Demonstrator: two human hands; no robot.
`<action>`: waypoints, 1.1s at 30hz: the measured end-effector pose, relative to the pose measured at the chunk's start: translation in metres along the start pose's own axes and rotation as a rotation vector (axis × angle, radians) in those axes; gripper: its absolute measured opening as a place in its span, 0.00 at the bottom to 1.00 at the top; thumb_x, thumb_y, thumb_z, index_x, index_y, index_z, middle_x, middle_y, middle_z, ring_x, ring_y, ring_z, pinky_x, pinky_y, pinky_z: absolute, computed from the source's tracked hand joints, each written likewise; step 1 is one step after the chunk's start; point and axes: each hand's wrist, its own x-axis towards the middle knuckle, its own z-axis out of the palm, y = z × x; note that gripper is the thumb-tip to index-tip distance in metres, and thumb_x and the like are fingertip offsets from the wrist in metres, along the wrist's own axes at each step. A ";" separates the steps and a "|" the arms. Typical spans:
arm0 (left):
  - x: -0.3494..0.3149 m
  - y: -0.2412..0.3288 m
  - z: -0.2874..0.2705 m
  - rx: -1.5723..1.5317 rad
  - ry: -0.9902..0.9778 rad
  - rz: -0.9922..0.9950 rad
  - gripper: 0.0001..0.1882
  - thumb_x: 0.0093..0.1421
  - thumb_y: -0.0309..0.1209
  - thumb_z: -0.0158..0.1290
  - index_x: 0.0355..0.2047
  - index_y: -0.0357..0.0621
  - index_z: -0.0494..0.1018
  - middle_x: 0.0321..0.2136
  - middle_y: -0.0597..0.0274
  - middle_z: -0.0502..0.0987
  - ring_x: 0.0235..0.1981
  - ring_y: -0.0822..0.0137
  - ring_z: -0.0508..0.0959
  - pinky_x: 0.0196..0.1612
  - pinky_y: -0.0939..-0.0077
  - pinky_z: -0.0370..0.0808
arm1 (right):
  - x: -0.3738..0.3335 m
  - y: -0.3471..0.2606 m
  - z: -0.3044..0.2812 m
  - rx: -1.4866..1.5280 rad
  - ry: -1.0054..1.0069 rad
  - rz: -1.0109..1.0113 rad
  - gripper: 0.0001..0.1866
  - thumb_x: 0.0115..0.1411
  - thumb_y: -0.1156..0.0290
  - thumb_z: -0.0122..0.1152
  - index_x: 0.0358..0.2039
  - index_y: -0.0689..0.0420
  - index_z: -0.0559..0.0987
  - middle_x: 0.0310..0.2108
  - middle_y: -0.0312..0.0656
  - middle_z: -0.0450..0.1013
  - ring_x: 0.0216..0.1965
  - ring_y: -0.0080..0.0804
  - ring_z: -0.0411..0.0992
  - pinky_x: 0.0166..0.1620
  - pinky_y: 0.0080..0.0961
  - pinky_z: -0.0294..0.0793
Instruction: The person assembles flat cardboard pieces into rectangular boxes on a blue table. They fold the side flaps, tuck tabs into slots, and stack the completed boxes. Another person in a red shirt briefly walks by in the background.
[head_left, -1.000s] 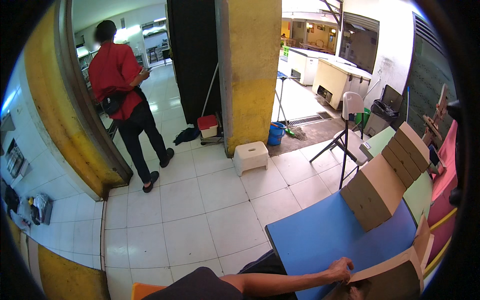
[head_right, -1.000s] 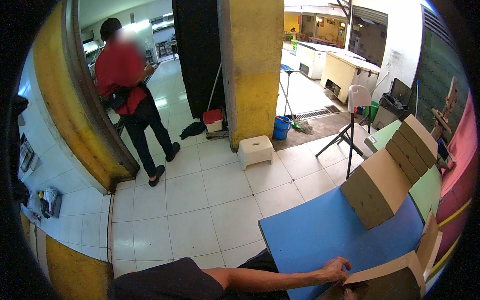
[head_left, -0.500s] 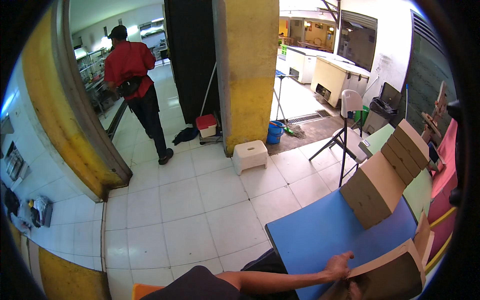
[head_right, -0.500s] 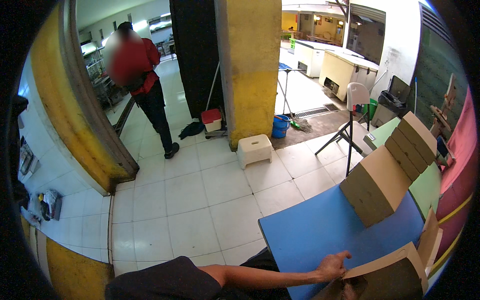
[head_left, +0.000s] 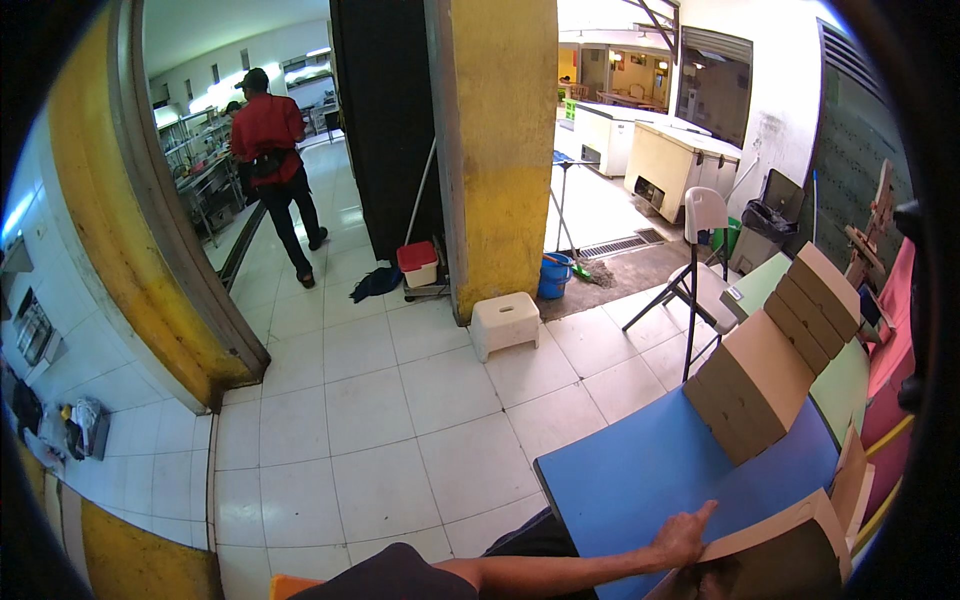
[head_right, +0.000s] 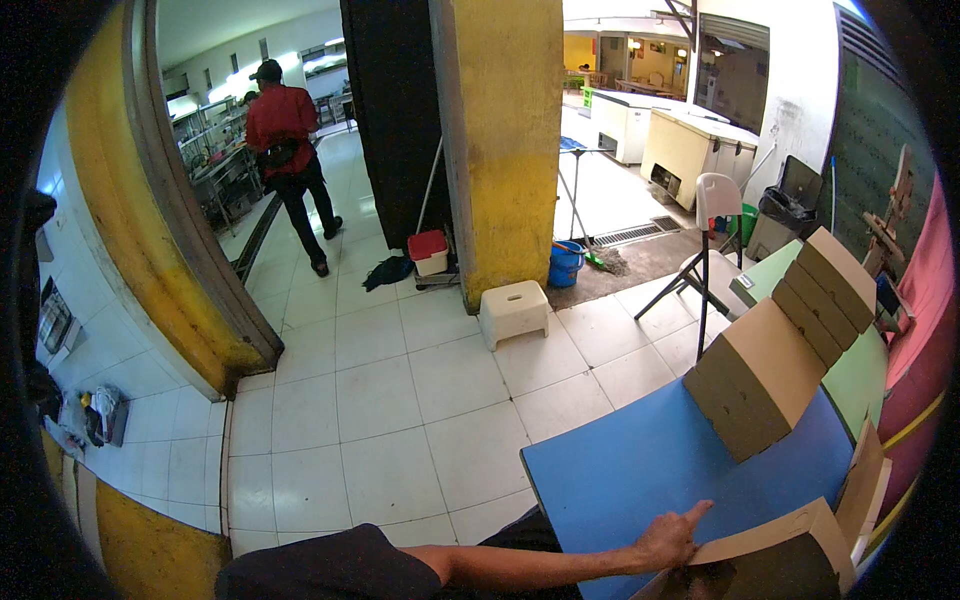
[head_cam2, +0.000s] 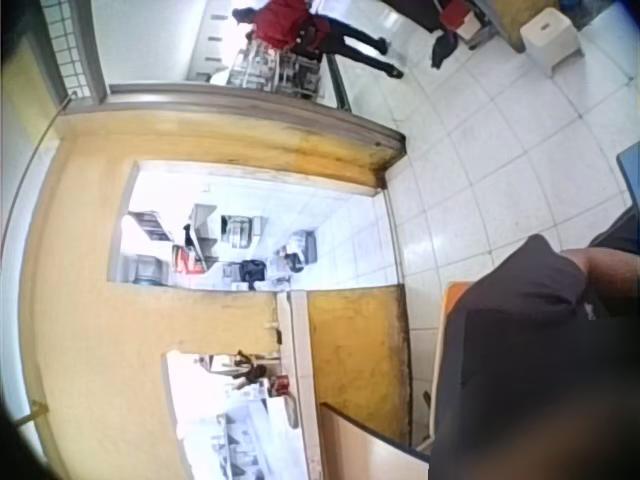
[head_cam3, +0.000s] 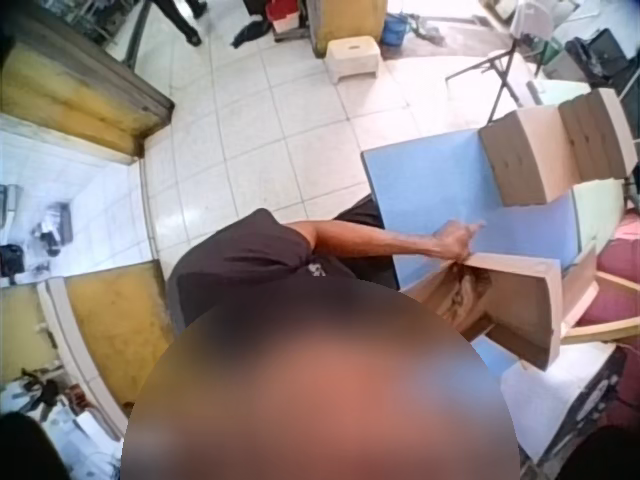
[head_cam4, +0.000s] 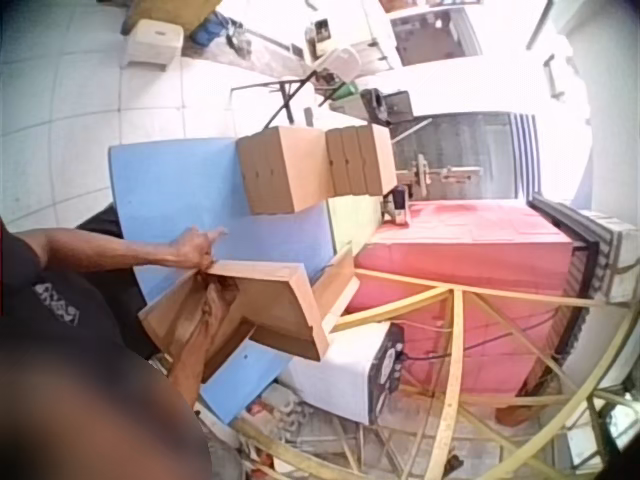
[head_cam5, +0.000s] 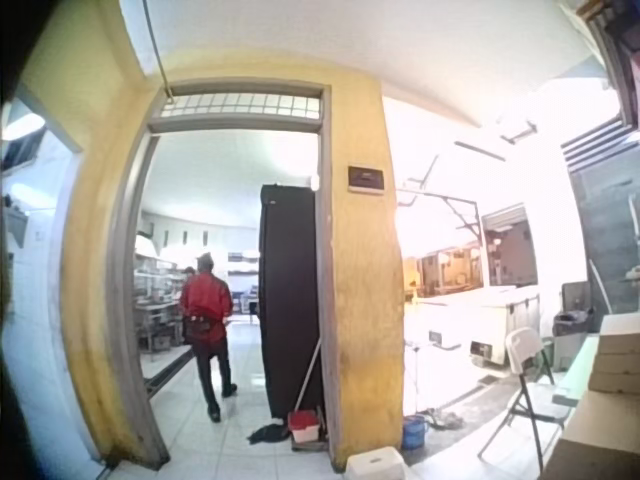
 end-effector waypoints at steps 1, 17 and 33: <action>0.002 -0.002 0.001 0.000 -0.051 -0.019 0.38 0.55 0.22 0.55 0.67 0.40 0.58 0.23 0.42 0.79 0.25 0.41 0.80 0.32 0.46 0.77 | 0.000 0.002 0.000 0.001 -0.002 0.000 0.15 0.63 0.63 0.62 0.39 0.63 0.80 0.30 0.42 0.78 0.26 0.34 0.71 0.31 0.31 0.71; -0.021 0.031 0.041 0.312 0.000 0.170 0.43 0.60 0.25 0.50 0.71 0.41 0.41 0.32 0.39 0.79 0.32 0.42 0.82 0.35 0.50 0.79 | -0.010 0.005 -0.002 0.023 -0.018 -0.014 0.14 0.64 0.63 0.63 0.39 0.64 0.80 0.28 0.40 0.77 0.22 0.31 0.70 0.26 0.29 0.71; 0.021 -0.003 -0.059 0.242 -0.244 0.293 0.18 0.65 0.26 0.48 0.56 0.42 0.67 0.39 0.43 0.79 0.43 0.40 0.78 0.46 0.47 0.74 | -0.072 0.078 -0.098 -0.093 0.428 0.086 0.18 0.65 0.66 0.64 0.49 0.66 0.78 0.34 0.48 0.76 0.30 0.36 0.72 0.35 0.34 0.76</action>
